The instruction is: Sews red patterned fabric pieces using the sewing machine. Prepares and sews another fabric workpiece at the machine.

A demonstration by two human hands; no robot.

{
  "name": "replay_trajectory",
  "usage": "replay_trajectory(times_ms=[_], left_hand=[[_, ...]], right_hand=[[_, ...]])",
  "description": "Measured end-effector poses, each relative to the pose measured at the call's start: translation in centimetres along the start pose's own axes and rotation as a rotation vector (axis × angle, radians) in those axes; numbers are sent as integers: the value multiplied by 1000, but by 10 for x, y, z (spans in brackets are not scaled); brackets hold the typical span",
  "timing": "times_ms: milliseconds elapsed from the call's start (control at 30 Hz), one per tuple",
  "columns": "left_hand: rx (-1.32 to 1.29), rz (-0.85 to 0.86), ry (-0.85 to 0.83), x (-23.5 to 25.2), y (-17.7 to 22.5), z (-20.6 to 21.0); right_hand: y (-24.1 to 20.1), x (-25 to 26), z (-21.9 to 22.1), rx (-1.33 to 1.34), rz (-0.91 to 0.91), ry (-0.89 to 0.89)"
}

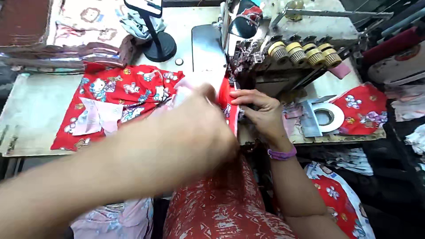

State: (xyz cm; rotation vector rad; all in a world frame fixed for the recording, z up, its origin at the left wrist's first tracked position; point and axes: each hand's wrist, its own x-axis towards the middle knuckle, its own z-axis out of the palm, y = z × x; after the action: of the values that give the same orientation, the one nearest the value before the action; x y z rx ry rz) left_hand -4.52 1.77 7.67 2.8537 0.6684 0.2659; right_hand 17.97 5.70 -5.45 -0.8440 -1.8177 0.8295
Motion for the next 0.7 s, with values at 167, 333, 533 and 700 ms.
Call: replay_trajectory(times_ms=[167, 333, 533, 700], left_hand=[[-29, 58, 69, 6, 14, 42], [-104, -17, 91, 10, -3, 46], [-5, -195, 247, 16, -74, 52], [50, -583, 102, 25, -137, 21]], right_hand=[[-15, -23, -1, -259, -142, 4], [-17, -46, 6, -255, -102, 56], [-18, -27, 3, -245, -104, 91], [-14, 5, -4, -242, -79, 32]])
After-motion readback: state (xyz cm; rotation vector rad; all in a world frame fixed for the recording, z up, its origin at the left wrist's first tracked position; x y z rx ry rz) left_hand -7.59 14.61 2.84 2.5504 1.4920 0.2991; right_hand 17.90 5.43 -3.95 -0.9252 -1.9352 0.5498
